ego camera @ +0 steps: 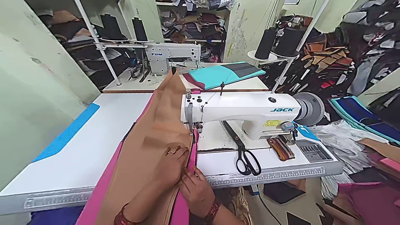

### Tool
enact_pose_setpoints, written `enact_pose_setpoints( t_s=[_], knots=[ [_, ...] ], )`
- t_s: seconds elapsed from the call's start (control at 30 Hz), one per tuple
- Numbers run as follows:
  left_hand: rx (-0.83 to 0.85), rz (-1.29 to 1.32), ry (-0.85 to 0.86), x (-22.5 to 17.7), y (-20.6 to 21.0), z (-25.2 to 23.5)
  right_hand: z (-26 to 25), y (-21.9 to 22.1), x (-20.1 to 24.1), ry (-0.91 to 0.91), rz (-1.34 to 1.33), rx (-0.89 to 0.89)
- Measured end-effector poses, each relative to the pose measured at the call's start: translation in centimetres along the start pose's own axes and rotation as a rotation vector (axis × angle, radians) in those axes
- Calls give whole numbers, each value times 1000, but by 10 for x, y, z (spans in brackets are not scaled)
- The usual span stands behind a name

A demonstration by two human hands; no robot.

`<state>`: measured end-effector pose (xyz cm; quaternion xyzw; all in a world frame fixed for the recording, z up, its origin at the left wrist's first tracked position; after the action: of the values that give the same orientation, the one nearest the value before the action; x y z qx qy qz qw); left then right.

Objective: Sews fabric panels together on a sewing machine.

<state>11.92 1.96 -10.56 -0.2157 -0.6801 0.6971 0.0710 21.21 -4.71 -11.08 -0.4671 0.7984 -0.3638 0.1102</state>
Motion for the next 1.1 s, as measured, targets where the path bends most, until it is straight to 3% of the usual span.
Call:
enact_pose_setpoints(
  t_s=[0.43,0.63,0.9,1.07,1.1],
  knots=[
    [133,3,-117,10,-6,-29,-22,5,-33,129,-19,46],
    [-242,-43,-18,4,-15,-24,-30,11,-52,200,-49,78],
    [2,71,-147,25,-14,-47,-52,25,-79,314,-108,272],
    [-171,26,-70,23,-18,-42,-61,32,-91,344,-137,335],
    [-130,26,-111,25,-17,-42,-62,34,-93,354,-142,368]
  ],
)
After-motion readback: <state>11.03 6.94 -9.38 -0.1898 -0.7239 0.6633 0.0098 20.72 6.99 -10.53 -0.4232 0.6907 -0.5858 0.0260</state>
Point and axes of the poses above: each hand's wrist, its own z-axis away from the middle knuckle, its own y-axis out of the palm, x = y × z, the point moved 9 cm from there along -z, towards the middle knuckle, and after that the axes turned 13 degrees about y, right-handed, at the moved point
